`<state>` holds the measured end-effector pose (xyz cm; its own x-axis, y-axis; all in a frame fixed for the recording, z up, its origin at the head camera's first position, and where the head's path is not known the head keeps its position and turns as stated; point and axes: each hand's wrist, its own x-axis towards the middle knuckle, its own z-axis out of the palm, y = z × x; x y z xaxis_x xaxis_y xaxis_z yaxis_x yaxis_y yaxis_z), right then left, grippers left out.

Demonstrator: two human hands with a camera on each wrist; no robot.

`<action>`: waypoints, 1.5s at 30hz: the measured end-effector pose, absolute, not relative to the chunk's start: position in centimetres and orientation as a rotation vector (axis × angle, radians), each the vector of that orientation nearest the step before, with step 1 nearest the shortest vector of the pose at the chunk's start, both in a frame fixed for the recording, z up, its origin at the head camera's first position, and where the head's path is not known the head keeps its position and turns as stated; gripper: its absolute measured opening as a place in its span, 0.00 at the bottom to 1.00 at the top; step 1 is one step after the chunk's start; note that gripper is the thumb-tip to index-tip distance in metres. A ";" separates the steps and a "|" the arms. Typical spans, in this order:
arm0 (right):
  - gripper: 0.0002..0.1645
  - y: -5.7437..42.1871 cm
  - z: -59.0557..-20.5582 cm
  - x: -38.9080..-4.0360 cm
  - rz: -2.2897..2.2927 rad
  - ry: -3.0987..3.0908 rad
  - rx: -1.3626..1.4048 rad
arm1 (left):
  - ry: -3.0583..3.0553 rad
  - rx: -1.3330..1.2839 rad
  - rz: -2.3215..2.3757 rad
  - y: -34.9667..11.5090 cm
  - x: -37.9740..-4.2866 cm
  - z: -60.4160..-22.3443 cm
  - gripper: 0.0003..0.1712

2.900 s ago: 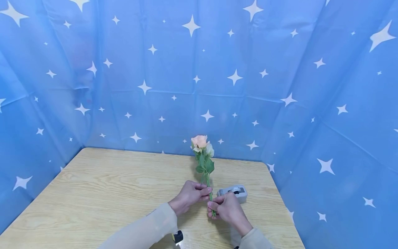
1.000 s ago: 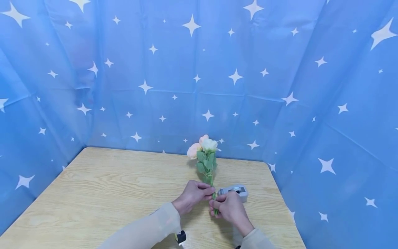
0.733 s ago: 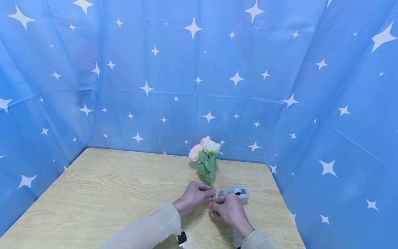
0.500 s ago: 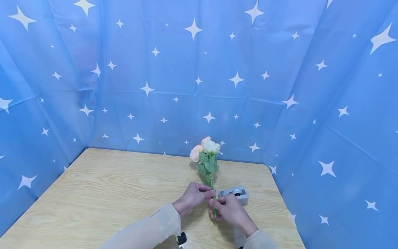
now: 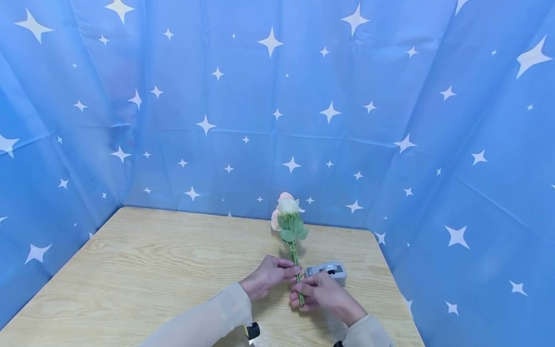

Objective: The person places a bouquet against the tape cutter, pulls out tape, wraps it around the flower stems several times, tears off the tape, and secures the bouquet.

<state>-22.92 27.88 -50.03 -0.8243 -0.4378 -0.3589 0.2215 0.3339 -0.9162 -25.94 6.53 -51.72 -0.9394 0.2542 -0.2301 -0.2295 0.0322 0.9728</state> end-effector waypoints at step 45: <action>0.11 26.8 -49.5 -21.5 -1.449 2.501 -0.132 | 2.013 -0.017 2.065 8.5 -25.2 -51.6 0.09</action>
